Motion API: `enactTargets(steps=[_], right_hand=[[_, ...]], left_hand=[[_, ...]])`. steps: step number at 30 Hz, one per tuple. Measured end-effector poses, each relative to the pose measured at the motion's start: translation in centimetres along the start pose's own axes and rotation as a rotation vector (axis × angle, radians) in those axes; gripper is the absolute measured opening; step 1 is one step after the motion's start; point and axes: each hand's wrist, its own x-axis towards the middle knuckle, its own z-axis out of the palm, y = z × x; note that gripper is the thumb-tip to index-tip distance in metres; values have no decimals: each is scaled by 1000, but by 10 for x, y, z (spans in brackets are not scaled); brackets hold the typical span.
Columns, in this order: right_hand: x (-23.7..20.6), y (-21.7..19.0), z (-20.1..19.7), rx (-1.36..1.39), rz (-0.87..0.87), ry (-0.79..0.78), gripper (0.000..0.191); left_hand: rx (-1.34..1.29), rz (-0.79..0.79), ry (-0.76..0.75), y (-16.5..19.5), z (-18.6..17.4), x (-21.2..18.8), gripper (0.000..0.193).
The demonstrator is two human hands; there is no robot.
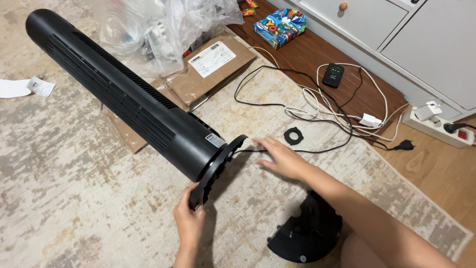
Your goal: The person sits on the floor and assembles a black tower fan, attaching the round base plate and base cover to the bottom of the fan body, handling the power cable and removing packaging around the parts. The clip ends while the base pieces are still being fitted.
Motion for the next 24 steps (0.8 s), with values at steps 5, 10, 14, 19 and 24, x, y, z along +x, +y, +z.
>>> enactTargets(steps=[5, 10, 14, 19, 24], right_hand=[[-30, -7, -9, -64, 40, -244, 54], [-8, -53, -7, 15, -2, 84, 78], [21, -80, -3, -172, -362, 286, 64], [45, -84, 4, -251, -427, 90, 31], [51, -76, 3, -358, -528, 6, 26]], left_hand=[[-62, 49, 30, -5, 4, 4, 38], [-104, 13, 22, -13, 8, 8, 34], [-48, -67, -17, -11, 6, 11, 26], [-186, 49, -135, 1, -1, 11, 42], [-195, 42, -207, 12, -2, 7, 65]])
